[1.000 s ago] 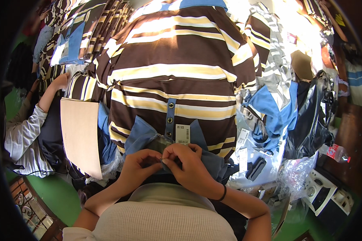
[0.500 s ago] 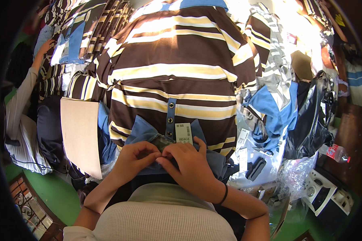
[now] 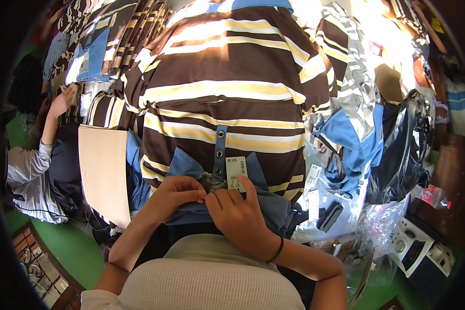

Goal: The person repeatedly picks up small rectangular tags and attaches them to the collar area of a blue shirt using a handheld tagging device. The shirt is held in place on the lap while the tags are applied one at a time.

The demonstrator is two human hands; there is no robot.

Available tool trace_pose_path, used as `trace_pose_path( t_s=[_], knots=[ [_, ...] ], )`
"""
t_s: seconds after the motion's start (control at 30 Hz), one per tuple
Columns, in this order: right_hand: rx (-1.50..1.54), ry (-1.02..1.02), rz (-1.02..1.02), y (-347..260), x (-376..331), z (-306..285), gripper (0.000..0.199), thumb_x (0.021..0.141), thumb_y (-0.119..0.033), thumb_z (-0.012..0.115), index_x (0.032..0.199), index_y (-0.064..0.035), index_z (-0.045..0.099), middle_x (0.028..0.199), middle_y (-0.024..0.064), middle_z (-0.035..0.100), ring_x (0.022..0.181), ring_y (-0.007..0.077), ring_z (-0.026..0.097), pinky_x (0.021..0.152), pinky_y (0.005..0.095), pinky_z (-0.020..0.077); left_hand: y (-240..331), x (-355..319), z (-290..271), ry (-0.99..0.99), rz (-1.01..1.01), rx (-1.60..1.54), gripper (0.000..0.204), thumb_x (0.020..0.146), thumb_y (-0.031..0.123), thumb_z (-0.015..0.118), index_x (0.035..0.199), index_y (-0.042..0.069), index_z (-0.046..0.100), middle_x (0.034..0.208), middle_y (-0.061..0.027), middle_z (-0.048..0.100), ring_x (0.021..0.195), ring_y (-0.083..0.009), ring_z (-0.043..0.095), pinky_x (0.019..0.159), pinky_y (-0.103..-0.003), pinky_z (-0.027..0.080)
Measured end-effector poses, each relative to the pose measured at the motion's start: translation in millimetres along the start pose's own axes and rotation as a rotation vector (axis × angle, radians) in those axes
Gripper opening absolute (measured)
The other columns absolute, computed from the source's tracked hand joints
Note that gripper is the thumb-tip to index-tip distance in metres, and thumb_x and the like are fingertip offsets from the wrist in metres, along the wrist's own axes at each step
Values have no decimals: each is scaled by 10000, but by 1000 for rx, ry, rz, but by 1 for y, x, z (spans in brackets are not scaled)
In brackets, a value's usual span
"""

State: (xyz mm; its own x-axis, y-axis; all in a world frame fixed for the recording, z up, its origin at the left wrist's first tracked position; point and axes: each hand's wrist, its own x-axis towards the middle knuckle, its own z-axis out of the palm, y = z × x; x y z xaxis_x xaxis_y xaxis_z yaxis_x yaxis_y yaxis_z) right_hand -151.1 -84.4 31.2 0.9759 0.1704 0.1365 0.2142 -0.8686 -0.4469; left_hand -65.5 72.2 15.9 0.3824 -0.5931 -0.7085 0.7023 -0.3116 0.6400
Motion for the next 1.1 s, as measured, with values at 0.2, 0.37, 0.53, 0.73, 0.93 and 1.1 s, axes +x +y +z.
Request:
trace_pose_path(
  t_s=[0.2, 0.37, 0.53, 0.73, 0.93, 1.1],
  knots=[
    [61, -58, 21, 2, -2, 0, 149, 670, -96, 667, 787, -63, 580, 711, 4, 572, 655, 131, 559, 988, 451, 272, -1, 1, -1, -13, -16, -29, 158, 791, 120, 608, 845, -28, 614, 752, -37, 595, 706, -76, 533, 659, -192, 413],
    [84, -44, 27, 2, -1, 1, 126, 680, -86, 658, 770, -59, 575, 706, 8, 573, 660, 132, 560, 994, 480, 255, -2, 0, 0, 4, 12, 14, 156, 797, 121, 607, 844, -28, 611, 749, -32, 595, 704, -73, 534, 654, -196, 416],
    [104, -56, 40, 2, -2, 1, 118, 688, -87, 654, 766, -60, 570, 715, 11, 577, 666, 138, 562, 993, 503, 246, -4, -2, 2, 31, 34, 58, 157, 800, 129, 610, 845, -22, 612, 738, -22, 595, 702, -70, 537, 652, -199, 419],
    [156, -62, 32, 5, 0, 0, 128, 721, -132, 611, 794, -80, 519, 702, 12, 503, 685, 140, 533, 1007, 497, 227, -3, -3, 3, 53, 20, 99, 175, 801, 149, 618, 861, -16, 613, 728, -23, 599, 709, -66, 540, 656, -201, 423],
    [222, -194, 142, 16, -4, -34, 430, 666, -183, 701, 1059, -112, 543, 943, 24, 544, 881, 175, 537, 976, 490, 247, 4, -18, 15, 109, 252, 341, 181, 757, 126, 672, 882, 12, 609, 833, -20, 609, 781, -90, 568, 714, -229, 445],
    [154, -406, 220, 30, -19, -66, 480, 648, -148, 687, 1100, -106, 530, 1024, 34, 511, 917, 175, 521, 845, 340, 393, 10, -29, 11, 116, 521, 919, 215, 676, 78, 703, 868, 43, 613, 824, -59, 601, 776, -201, 588, 715, -289, 459]
  ],
)
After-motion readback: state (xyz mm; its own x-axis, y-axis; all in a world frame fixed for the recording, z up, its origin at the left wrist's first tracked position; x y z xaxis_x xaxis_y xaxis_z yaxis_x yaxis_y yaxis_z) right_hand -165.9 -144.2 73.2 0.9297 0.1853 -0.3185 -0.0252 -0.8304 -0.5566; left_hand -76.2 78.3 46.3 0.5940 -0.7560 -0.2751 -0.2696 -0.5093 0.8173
